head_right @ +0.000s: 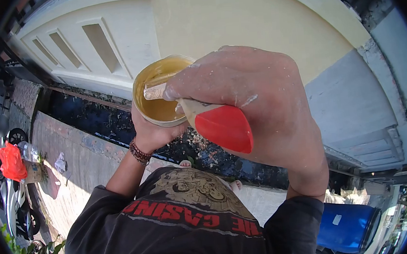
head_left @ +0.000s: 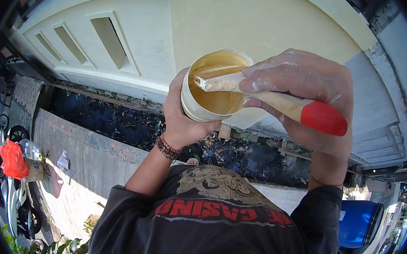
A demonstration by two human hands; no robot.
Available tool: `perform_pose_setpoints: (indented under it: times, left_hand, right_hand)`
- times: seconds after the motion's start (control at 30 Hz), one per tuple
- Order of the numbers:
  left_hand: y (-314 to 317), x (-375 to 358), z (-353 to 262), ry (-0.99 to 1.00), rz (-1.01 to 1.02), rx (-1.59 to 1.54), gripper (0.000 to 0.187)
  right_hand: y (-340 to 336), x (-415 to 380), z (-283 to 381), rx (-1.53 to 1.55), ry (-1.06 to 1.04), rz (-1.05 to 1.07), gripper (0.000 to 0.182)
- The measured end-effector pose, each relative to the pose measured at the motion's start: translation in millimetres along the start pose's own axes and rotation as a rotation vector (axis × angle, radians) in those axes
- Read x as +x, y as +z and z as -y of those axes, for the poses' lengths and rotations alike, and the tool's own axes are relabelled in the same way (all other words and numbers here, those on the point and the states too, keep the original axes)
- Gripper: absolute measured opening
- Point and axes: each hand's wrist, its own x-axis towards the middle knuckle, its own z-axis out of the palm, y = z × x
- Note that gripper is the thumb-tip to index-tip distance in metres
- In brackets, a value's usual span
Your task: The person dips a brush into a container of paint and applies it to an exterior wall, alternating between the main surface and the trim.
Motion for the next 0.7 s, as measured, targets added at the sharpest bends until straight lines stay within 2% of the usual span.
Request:
perform_pose_setpoints:
  times: [0.23,0.47,0.57,0.7]
  left_hand:
    - [-14,6,-2,-0.111,0.172,-0.262,0.107]
    - [-21,12,-5,-0.116,0.190,-0.286,0.108]
    - [-23,12,-7,-0.184,0.206,-0.354,0.106]
    - [-22,11,-7,-0.170,0.191,-0.297,0.104]
  right_hand:
    - [3,-4,8,-0.173,-0.061,0.020,0.027]
    - [14,-8,0,-0.264,-0.206,0.020,0.031]
    - [17,-10,-7,-0.291,-0.308,0.001,0.042]
    - [18,-9,-5,-0.307,-0.277,0.003,0.041]
